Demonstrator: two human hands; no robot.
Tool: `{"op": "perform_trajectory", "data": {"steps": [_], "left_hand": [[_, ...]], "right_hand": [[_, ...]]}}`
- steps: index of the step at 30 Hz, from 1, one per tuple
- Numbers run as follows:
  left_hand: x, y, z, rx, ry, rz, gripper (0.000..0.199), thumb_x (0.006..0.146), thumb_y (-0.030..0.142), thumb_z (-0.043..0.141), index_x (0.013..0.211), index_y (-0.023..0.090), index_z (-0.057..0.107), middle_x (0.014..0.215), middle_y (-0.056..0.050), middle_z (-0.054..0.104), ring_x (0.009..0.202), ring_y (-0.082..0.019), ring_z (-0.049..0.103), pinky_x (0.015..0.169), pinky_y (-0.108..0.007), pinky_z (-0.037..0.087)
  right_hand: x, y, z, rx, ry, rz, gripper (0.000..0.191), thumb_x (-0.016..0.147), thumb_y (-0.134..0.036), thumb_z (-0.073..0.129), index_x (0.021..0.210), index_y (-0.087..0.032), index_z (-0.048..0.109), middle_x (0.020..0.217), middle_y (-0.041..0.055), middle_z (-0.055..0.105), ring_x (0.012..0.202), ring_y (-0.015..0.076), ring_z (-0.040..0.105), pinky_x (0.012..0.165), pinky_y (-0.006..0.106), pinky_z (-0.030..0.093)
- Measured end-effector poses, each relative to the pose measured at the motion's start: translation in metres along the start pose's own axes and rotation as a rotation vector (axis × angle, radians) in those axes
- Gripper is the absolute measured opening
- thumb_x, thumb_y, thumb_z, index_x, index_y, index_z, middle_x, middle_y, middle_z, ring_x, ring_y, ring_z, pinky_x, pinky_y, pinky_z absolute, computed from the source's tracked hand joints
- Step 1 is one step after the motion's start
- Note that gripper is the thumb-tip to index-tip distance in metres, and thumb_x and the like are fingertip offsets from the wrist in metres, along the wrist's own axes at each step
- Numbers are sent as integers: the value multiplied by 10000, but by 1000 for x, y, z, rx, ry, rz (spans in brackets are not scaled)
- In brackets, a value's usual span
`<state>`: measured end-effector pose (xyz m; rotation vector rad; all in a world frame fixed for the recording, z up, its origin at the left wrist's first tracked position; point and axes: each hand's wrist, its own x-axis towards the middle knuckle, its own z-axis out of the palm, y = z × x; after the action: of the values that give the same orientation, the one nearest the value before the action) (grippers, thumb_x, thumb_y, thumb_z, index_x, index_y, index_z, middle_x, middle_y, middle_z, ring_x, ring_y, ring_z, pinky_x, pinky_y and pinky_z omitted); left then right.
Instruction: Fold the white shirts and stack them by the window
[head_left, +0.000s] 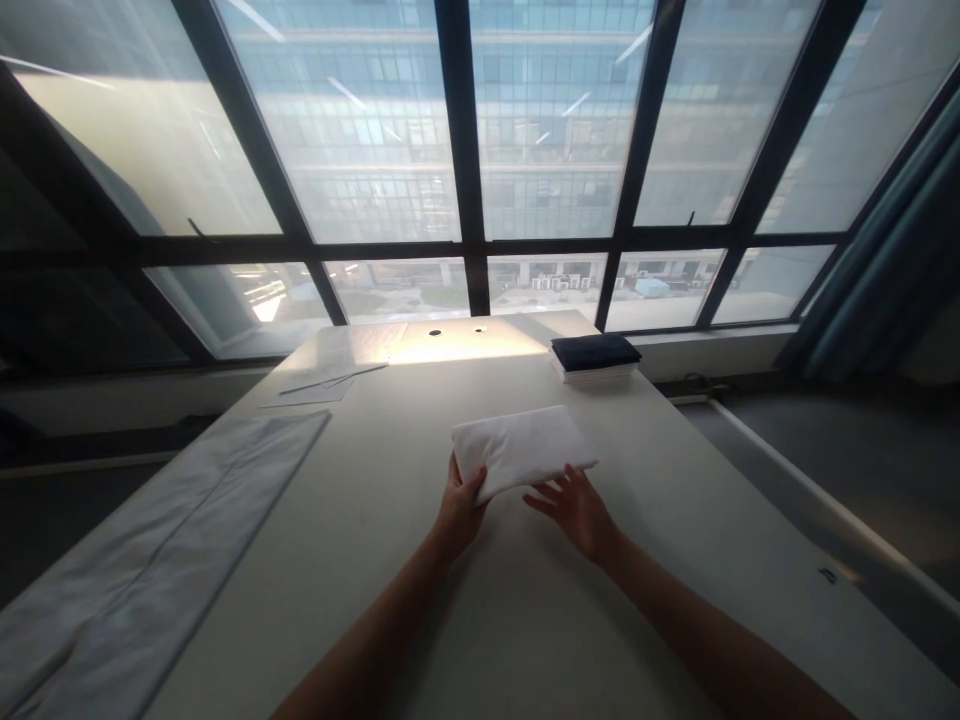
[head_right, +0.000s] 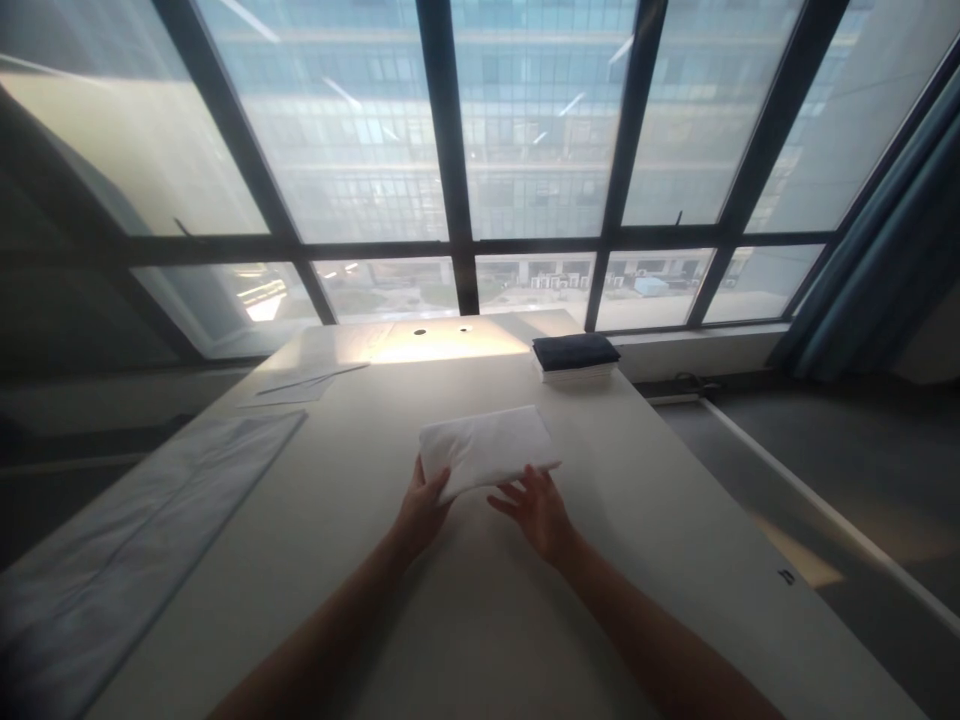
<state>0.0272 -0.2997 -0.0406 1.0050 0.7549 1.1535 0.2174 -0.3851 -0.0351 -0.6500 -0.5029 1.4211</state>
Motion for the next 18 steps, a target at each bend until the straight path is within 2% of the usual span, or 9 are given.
{"op": "perform_trajectory", "data": {"steps": [2, 4, 8, 10, 13, 18], "left_hand": [[-2, -2, 3, -57, -14, -9, 1026, 740, 485, 846, 1558, 334, 244, 1399, -118, 583, 1109, -263, 664, 853, -337, 593], [-4, -3, 5, -76, -45, -11, 1084, 721, 466, 872, 1575, 345, 214, 1434, -124, 560, 1146, -275, 647, 883, -355, 585], [-6, -6, 6, -79, -96, -77, 1178, 740, 494, 862, 1607, 396, 71, 1494, -131, 509, 1113, -262, 660, 861, -362, 584], [-7, -6, 5, -74, -111, -122, 1123, 789, 527, 815, 1604, 426, 50, 1506, -131, 492, 1037, -240, 691, 827, -362, 587], [-7, -4, 3, -103, -101, -154, 999, 832, 524, 771, 1597, 394, 142, 1496, -146, 496, 1001, -239, 714, 804, -349, 583], [-7, -2, 1, -121, -72, -207, 912, 811, 501, 789, 1560, 328, 298, 1416, -147, 571, 943, -229, 726, 760, -319, 578]], "right_hand": [[6, 8, 5, 22, 78, -44, 297, 786, -356, 805, 1023, -291, 637, 988, -24, 758, 922, 229, 732, 892, 514, 591], [14, 10, 6, 39, 151, -77, 373, 763, -259, 806, 1084, -302, 620, 959, -39, 758, 837, 199, 733, 814, 446, 622], [30, -10, -3, 64, 214, -145, 476, 751, -150, 760, 1159, -337, 602, 964, -60, 757, 841, 169, 731, 760, 344, 635], [41, -30, -12, 54, 227, -205, 484, 752, -131, 743, 1164, -344, 604, 974, -64, 756, 864, 161, 729, 759, 315, 636], [65, -70, -30, 23, 258, -282, 468, 744, -116, 731, 1150, -317, 610, 972, -47, 754, 869, 167, 728, 738, 296, 642], [130, -151, -55, -1, 349, -433, 390, 756, -58, 659, 1094, -246, 601, 864, -34, 728, 806, 171, 723, 687, 301, 651]]}}
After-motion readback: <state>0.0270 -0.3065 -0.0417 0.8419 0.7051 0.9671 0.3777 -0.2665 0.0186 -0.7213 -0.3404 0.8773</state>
